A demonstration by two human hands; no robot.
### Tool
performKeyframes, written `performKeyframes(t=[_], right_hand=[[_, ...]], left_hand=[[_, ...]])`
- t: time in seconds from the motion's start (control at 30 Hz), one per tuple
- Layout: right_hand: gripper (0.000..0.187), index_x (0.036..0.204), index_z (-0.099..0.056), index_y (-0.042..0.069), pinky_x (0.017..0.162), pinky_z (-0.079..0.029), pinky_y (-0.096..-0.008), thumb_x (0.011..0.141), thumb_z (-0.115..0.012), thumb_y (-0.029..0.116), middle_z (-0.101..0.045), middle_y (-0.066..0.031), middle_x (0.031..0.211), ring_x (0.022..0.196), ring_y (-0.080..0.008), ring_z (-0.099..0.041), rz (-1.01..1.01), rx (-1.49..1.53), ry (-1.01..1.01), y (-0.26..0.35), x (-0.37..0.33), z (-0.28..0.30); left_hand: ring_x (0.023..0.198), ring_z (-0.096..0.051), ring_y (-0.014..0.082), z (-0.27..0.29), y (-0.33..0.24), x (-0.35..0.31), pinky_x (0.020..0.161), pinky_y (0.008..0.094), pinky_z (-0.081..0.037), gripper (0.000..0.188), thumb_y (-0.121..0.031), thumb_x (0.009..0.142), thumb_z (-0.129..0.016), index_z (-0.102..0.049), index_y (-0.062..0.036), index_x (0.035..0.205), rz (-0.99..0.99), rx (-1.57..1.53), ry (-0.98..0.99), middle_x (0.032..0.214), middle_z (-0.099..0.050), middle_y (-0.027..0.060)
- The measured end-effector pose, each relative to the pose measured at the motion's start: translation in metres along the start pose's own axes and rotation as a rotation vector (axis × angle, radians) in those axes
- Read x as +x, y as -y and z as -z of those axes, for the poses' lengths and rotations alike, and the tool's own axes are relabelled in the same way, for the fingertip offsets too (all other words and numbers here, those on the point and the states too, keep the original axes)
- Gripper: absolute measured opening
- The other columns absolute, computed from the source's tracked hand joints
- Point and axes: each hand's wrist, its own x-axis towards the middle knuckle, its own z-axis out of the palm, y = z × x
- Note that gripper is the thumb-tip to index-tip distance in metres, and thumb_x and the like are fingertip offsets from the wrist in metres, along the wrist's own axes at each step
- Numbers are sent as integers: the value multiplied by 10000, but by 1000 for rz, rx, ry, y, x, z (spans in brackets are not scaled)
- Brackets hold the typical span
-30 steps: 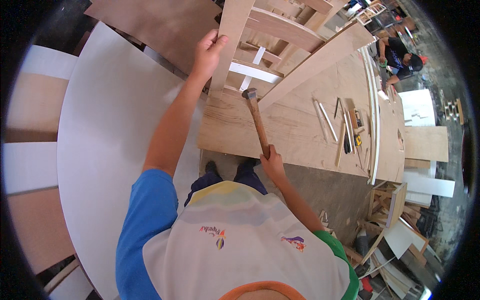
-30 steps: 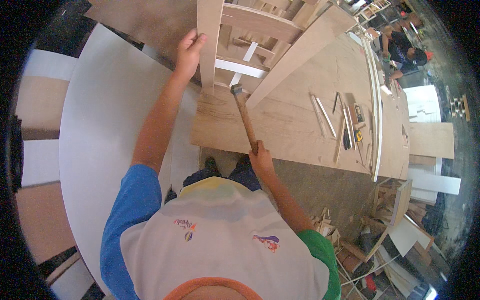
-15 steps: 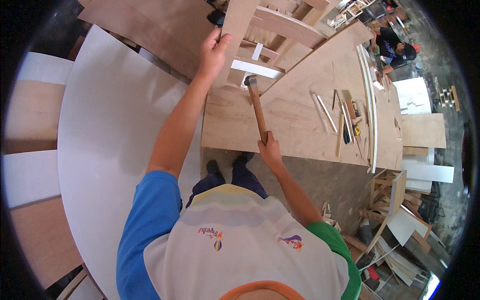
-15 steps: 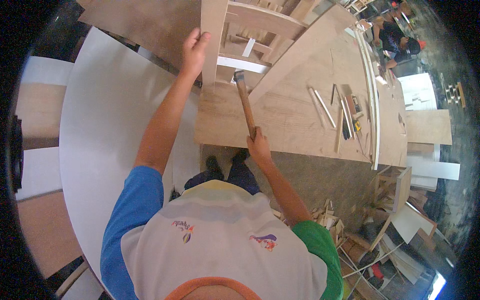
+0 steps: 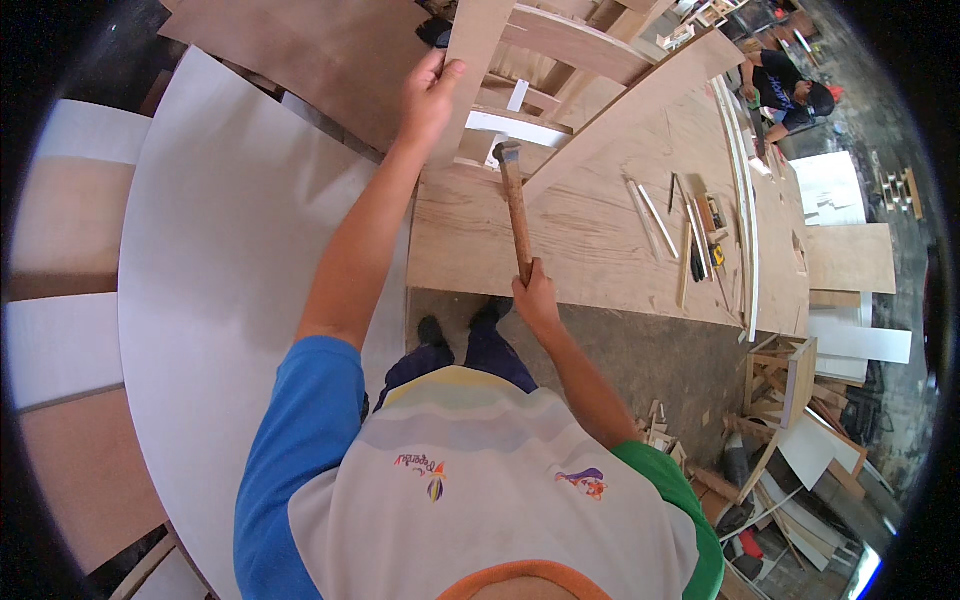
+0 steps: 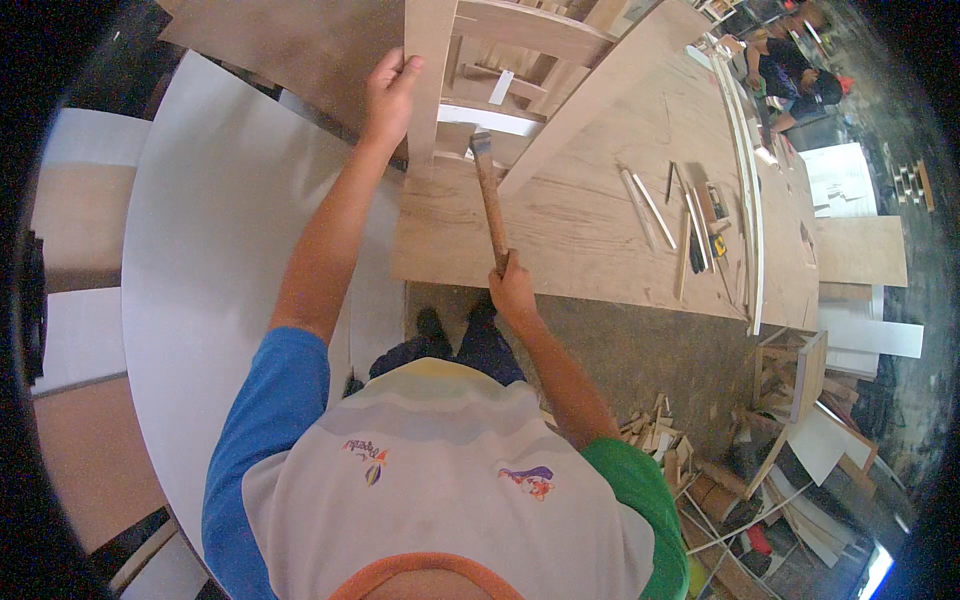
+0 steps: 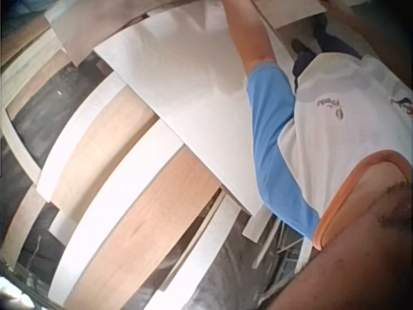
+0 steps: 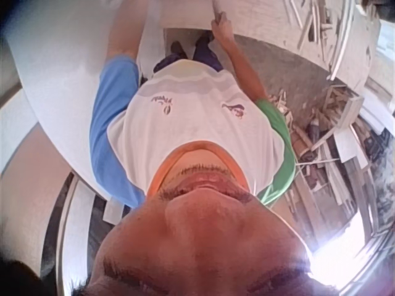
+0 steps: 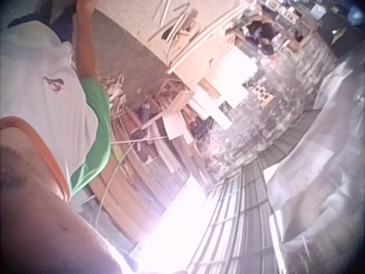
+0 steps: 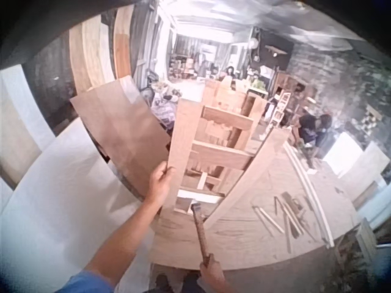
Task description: The person aligns wooden pieces to form a rack, taps joints into place with a hammer, and picks up wooden slats and nails from a workbench.
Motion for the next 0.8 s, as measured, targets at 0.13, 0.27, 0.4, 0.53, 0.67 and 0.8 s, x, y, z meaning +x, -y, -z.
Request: performKeyframes(t=[0.13, 0.27, 0.4, 0.53, 0.67, 0.8], right_hand=[[279, 1053, -421, -38, 573, -461, -486, 834, -545, 82, -578, -277, 731, 676, -466, -592, -5, -56, -14, -8, 6, -8], [277, 1046, -424, -34, 589, -464, -489, 823, -551, 73, -581, -279, 742, 680, -465, -594, -41, -14, 11, 6, -5, 3], [287, 1042, -445, -36, 603, -472, -484, 807, -562, 78, -586, -285, 752, 695, -468, -597, -21, -40, -42, -3, 1, -6], [270, 1011, -464, -30, 604, -472, -481, 794, -570, 92, -587, -284, 743, 711, -473, -598, -63, -1, -16, -13, -11, -5], [263, 991, -471, -39, 611, -476, -469, 790, -571, 99, -582, -291, 735, 727, -465, -611, -116, -15, -6, -22, -26, 0], [262, 987, -472, -40, 615, -481, -477, 791, -575, 99, -582, -295, 722, 733, -456, -620, -161, -13, -34, -11, -32, 10]], left_hand=[[750, -479, 55, -2, -2, -1, 690, 216, -400, 198, -175, 931, -580, -602, -7, 1034, 21, -34, -7, 859, -608, -12], [757, -488, 58, -1, -5, -1, 693, 222, -402, 192, -169, 929, -580, -602, -8, 1033, 31, -10, -6, 864, -611, -10], [772, -493, 58, -6, -2, 2, 702, 225, -404, 190, -168, 931, -576, -602, -7, 1029, -3, -35, -26, 870, -611, -11], [769, -480, 57, -6, 0, 7, 707, 225, -404, 179, -170, 934, -571, -598, -7, 1003, -18, -10, -21, 857, -598, -17], [765, -471, 58, -8, 6, 10, 708, 226, -403, 160, -161, 932, -569, -595, -10, 978, -1, -79, -33, 845, -585, -22], [770, -471, 57, -8, 8, 14, 708, 226, -402, 159, -162, 935, -565, -597, -13, 981, 6, -54, -21, 846, -584, -23]])
